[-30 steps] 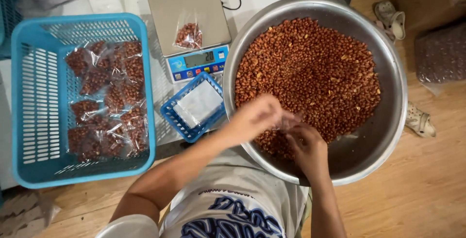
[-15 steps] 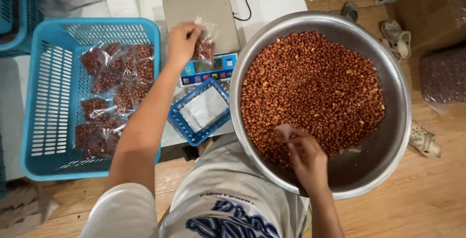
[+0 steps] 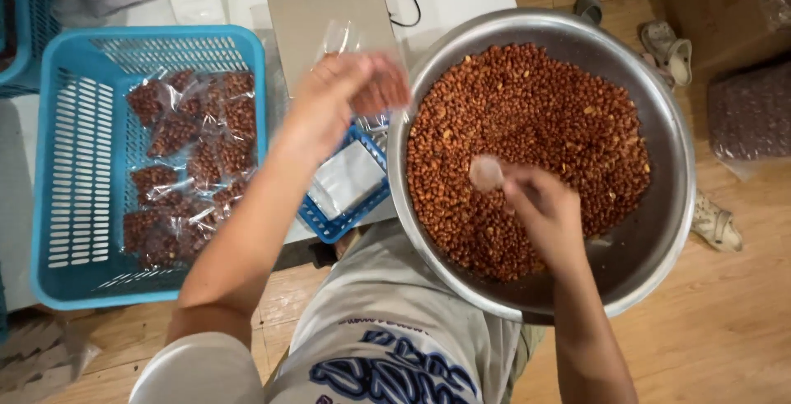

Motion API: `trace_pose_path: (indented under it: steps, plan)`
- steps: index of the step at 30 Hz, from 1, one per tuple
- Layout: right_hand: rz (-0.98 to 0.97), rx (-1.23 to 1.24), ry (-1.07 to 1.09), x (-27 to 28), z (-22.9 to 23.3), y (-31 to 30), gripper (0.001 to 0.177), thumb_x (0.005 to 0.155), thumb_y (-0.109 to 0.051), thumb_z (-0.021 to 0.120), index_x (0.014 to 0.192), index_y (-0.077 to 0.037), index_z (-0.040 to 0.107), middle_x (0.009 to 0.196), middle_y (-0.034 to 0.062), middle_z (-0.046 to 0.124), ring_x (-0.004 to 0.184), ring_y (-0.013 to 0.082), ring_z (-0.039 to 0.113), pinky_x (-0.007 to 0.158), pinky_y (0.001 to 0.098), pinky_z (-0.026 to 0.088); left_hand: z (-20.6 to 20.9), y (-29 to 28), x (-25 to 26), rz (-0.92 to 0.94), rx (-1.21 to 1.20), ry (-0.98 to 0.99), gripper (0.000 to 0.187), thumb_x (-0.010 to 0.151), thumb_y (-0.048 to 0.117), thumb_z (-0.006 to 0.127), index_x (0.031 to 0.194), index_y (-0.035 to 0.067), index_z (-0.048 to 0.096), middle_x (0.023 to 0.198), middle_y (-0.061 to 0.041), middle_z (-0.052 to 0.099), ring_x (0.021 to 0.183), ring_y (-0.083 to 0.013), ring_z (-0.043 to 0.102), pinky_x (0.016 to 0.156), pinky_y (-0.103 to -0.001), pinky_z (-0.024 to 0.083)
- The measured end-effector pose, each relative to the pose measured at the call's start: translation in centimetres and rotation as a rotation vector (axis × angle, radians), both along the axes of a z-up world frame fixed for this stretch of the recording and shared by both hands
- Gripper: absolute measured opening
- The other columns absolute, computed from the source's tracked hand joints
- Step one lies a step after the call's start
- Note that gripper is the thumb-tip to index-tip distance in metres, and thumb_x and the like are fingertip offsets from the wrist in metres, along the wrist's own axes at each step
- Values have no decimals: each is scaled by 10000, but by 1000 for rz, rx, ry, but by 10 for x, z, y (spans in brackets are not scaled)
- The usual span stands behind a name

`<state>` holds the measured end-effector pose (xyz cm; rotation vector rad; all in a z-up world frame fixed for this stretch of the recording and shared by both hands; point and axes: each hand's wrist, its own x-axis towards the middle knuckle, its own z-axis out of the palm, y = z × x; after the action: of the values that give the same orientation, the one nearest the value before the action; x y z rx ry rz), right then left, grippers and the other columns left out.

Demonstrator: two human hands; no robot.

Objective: Manually packing roasted peanuts from a large metal bowl into small individual plastic bags.

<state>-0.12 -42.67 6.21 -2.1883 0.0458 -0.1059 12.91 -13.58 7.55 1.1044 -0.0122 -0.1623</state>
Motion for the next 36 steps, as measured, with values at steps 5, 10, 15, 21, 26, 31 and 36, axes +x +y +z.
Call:
trace_pose_path:
  steps: [5, 10, 15, 21, 26, 31, 36]
  plan:
    - [4, 272, -33, 21, -54, -8, 78, 989, -32, 683, 1036, 29, 694, 1123, 229, 709, 932, 342, 708, 747, 411, 594, -71, -41, -36, -227, -300, 379, 229, 952, 281, 724, 1093, 124, 633, 1045, -149, 748, 898, -309, 767, 760, -456, 645]
    - [-13, 517, -33, 18, -74, -9, 120, 982, -51, 697, 1015, 64, 685, 1138, 240, 690, 1081, 304, 689, 916, 478, 561, -94, -75, -84, -457, -280, 506, 321, 965, 159, 696, 1264, 52, 651, 1175, -192, 735, 1019, -331, 750, 877, -511, 621]
    - [-26, 674, 3, 19, -66, -10, 146, 939, -89, 725, 996, 40, 691, 1129, 194, 710, 1084, 238, 679, 926, 374, 551, -82, -88, -97, -639, -160, 489, 401, 988, 115, 620, 1388, 92, 624, 1299, -208, 680, 1157, -368, 688, 965, -532, 584]
    - [114, 635, 86, 17, -54, -14, 144, 920, -100, 733, 984, 27, 714, 1133, 217, 710, 1106, 309, 667, 934, 410, 525, -63, -95, -101, -679, -217, 647, 373, 1000, 261, 642, 1313, 59, 634, 1328, -200, 671, 1127, -352, 695, 927, -485, 599]
    - [83, 502, 175, 9, -35, -10, 187, 918, -199, 744, 1013, -40, 718, 1130, 129, 709, 1006, 197, 632, 803, 315, 518, -88, -99, -106, -699, -295, 654, 505, 987, 433, 652, 1361, 93, 636, 1330, -122, 679, 1079, -263, 723, 881, -433, 637]
    - [75, 534, 144, 12, -74, -32, 214, 926, -153, 756, 1065, -4, 692, 1106, 176, 699, 845, 211, 657, 650, 316, 524, -70, -28, -107, -290, -211, 496, 355, 817, 153, 872, 1089, -13, 715, 829, -153, 710, 645, -263, 735, 510, -422, 639]
    - [85, 541, 103, 13, -67, -28, 115, 1023, -42, 628, 1073, 60, 641, 832, 230, 647, 638, 225, 627, 563, 299, 483, -50, 115, -97, 394, 916, -696, 185, 930, 75, 692, 986, 226, 783, 1073, 15, 735, 1008, -168, 663, 949, -280, 470]
